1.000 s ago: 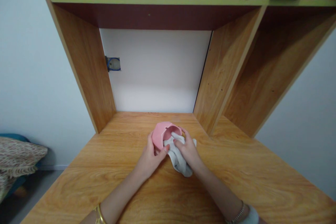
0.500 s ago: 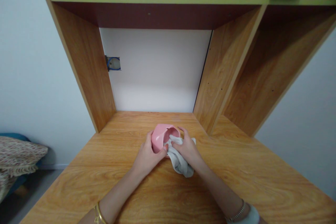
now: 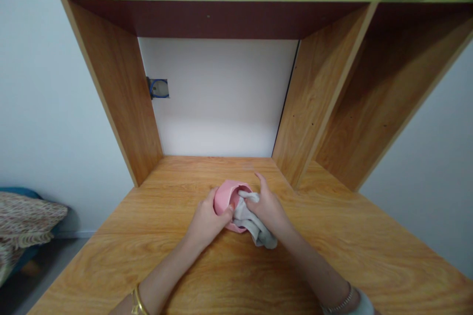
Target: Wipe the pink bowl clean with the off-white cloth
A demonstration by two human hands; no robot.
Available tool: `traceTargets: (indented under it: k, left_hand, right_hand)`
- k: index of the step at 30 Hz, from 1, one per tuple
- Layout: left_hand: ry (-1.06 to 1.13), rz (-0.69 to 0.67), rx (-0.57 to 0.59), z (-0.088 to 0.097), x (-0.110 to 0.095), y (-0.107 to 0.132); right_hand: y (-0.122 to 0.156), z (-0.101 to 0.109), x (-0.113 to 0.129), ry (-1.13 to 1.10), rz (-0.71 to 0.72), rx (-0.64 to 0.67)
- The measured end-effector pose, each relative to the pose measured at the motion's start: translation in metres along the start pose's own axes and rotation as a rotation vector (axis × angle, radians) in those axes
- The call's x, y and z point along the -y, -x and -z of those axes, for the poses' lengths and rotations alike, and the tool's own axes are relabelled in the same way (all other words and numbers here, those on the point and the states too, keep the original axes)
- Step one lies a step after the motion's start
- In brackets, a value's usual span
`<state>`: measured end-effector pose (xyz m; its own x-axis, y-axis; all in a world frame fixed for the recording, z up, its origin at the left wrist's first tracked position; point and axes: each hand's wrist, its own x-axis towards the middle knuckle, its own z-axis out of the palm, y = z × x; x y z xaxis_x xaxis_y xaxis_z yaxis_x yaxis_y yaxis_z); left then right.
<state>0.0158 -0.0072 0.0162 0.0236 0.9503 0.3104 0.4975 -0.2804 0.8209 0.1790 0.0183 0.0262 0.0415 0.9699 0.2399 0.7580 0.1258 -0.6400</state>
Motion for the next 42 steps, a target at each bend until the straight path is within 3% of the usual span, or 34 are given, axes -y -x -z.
traceTargets:
  k: [8, 15, 20, 25, 28, 38, 42]
  left_hand:
    - [0.153, 0.064, -0.033, 0.0, 0.002, -0.007]
    - [0.529, 0.371, -0.075, -0.005, 0.02, -0.013]
    - [0.706, 0.437, -0.1, 0.0, 0.031, -0.02]
    - [0.894, 0.503, -0.129, 0.008, 0.03, -0.022]
    - [0.949, 0.525, -0.132, 0.009, 0.028, -0.022]
    - [0.933, 0.544, -0.095, 0.006, 0.029, -0.021]
    - [0.885, 0.549, -0.021, 0.007, 0.026, -0.021]
  right_hand:
    - [0.002, 0.001, 0.003, -0.07, 0.046, -0.058]
    - [-0.009, -0.008, -0.014, -0.206, 0.073, -0.146]
    - [-0.015, -0.008, -0.027, -0.055, -0.005, -0.071]
    - [-0.026, 0.003, -0.04, 0.12, -0.051, -0.076]
    - [-0.028, 0.006, -0.046, 0.144, -0.091, -0.009]
    - [-0.005, -0.015, -0.015, 0.0, 0.01, 0.165]
    - [-0.001, -0.023, -0.007, -0.124, 0.092, 0.07]
